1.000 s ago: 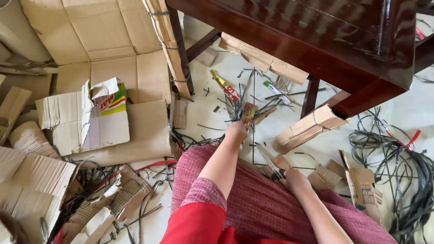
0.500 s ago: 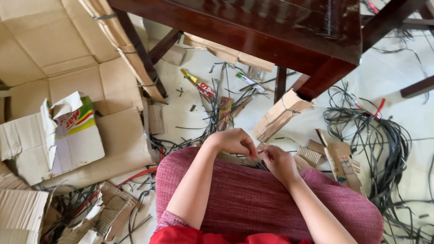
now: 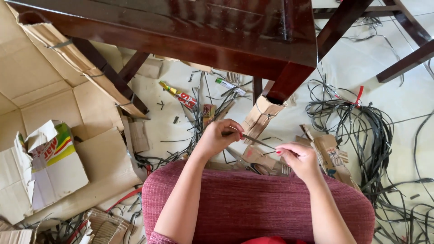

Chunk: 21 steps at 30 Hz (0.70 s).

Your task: Wrapping a wooden chair leg with protective cardboard strips and securing them by twisting thin wire ties.

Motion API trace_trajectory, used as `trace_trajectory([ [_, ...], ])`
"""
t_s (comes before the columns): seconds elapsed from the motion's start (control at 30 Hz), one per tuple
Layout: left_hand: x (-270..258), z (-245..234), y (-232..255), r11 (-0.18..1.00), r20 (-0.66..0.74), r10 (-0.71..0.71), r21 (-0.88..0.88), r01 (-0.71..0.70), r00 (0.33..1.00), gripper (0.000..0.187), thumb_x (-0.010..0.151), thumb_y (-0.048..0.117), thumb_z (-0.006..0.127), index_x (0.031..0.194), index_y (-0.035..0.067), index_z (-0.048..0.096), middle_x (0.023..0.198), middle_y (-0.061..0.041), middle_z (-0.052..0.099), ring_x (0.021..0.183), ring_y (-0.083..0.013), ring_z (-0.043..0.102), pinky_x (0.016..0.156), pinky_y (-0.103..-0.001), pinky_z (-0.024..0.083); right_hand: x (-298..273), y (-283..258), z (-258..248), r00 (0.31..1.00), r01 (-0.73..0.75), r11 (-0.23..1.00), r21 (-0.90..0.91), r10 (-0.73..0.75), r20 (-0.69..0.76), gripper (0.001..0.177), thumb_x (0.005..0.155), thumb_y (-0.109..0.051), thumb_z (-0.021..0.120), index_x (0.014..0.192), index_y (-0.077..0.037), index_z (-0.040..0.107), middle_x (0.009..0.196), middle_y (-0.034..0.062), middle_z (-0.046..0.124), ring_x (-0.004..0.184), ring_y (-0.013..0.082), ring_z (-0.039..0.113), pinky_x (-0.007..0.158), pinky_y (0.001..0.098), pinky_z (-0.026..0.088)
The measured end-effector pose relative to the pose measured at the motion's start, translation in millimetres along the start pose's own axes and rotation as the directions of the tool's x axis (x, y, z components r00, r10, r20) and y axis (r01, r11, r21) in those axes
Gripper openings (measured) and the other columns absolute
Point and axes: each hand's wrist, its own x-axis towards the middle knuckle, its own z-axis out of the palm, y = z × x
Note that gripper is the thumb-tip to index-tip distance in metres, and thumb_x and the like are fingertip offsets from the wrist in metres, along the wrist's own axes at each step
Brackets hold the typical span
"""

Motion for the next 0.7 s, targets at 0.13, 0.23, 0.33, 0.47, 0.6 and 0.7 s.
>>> trace_trajectory([
  [0.13,13,18,-24,0.995,-0.152,-0.009,-0.100,-0.007,0.988,0.026,0.087,0.014,0.081,0.113,0.016,0.075,0.079,-0.004,0.078,0.074,-0.0052,0.071,0.074,-0.020,0.058,3,-4,-12,0.988,-0.098,0.992,-0.084,0.107,0.115,0.008,0.086,-0.016,0.079,0.090,-0.011,0.084,0.074,0.0098,0.081,0.060,0.0196,0.073,0.062,0.0328,0.057],
  [0.23,18,48,-19,0.959,-0.261,0.024,-0.267,-0.097,0.965,0.036,0.089,0.014,0.082,0.123,0.013,0.068,0.086,-0.008,0.079,0.076,-0.0077,0.071,0.074,-0.020,0.058,2,7,-13,0.959,-0.161,0.970,-0.180,0.197,0.202,0.011,0.087,-0.017,0.080,0.092,-0.009,0.084,0.082,0.0126,0.083,0.077,0.0255,0.079,0.077,0.0387,0.061],
  [0.33,12,81,-12,0.875,-0.577,0.030,-0.380,-0.301,0.816,0.043,0.091,-0.008,0.067,0.133,-0.001,0.057,0.120,-0.025,0.071,0.111,-0.0287,0.071,0.099,-0.039,0.057,4,16,-31,0.991,-0.111,0.973,-0.202,0.123,0.047,0.009,0.081,-0.003,0.080,0.088,-0.009,0.082,0.062,0.0093,0.075,0.052,0.0189,0.068,0.055,0.0324,0.056],
  [0.47,1,110,-8,0.922,-0.503,-0.040,-0.351,-0.162,0.863,0.060,0.092,-0.012,0.050,0.151,-0.005,0.039,0.150,-0.031,0.047,0.143,-0.0401,0.041,0.118,-0.050,0.038,9,-10,-74,0.988,-0.138,0.968,-0.211,0.119,-0.098,0.012,0.089,-0.002,0.077,0.097,-0.008,0.081,0.063,0.0097,0.072,0.053,0.0157,0.060,0.057,0.0299,0.052],
  [0.6,10,120,-30,0.993,-0.381,0.039,-0.092,-0.080,0.924,0.076,0.097,0.006,0.052,0.162,0.013,0.014,0.164,-0.021,0.032,0.041,-0.0019,0.031,0.036,-0.024,0.031,0,24,-112,0.958,-0.278,0.900,-0.337,0.233,-0.169,0.024,0.094,0.000,0.075,0.118,-0.001,0.076,0.087,0.0103,0.075,0.063,0.0105,0.061,0.051,0.0184,0.052],
  [0.7,11,121,-30,0.998,-0.337,0.056,-0.021,-0.067,0.940,0.084,0.098,0.004,0.054,0.162,0.017,0.002,0.170,-0.024,0.010,0.042,-0.0043,0.035,0.038,-0.025,0.033,1,37,-119,0.947,-0.280,0.917,-0.283,0.216,-0.237,0.019,0.098,0.001,0.075,0.116,0.000,0.077,0.087,0.0099,0.074,0.071,0.0113,0.064,0.063,0.0183,0.051],
])
